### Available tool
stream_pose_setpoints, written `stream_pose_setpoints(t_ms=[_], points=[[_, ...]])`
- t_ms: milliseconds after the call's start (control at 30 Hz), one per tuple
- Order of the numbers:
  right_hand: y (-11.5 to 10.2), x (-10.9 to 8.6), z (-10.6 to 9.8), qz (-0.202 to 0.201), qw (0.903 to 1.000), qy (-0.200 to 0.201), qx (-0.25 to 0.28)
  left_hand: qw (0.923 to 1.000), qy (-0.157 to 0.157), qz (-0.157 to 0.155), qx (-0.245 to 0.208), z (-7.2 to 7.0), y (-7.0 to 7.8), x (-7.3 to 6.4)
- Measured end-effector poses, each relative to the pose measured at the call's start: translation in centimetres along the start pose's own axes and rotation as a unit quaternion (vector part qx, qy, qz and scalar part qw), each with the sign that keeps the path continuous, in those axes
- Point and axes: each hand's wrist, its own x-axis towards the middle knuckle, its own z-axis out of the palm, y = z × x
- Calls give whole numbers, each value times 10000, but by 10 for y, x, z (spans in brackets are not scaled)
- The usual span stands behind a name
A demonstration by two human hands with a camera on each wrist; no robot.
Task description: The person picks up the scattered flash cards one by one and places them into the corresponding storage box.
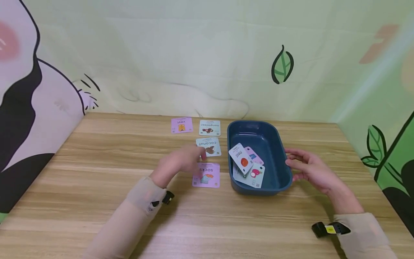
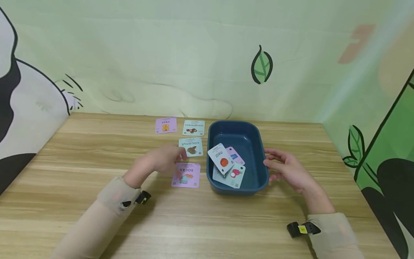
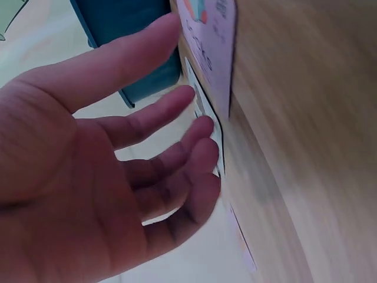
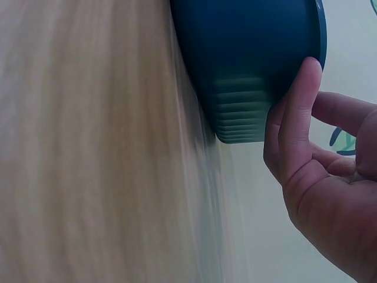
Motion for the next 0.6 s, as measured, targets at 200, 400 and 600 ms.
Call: stream_pose_setpoints(t_ms=[200, 400, 600], points=[[0, 0, -1, -18, 10000, -10, -18, 9989, -142, -106, 425, 3, -4, -5], [-1, -1, -1, -44, 10000, -8, 32, 9985, -85, -75, 527, 6, -6, -3], [0, 0, 0, 20, 10000, 3, -27, 9996, -98, -31, 251, 6, -9, -2]])
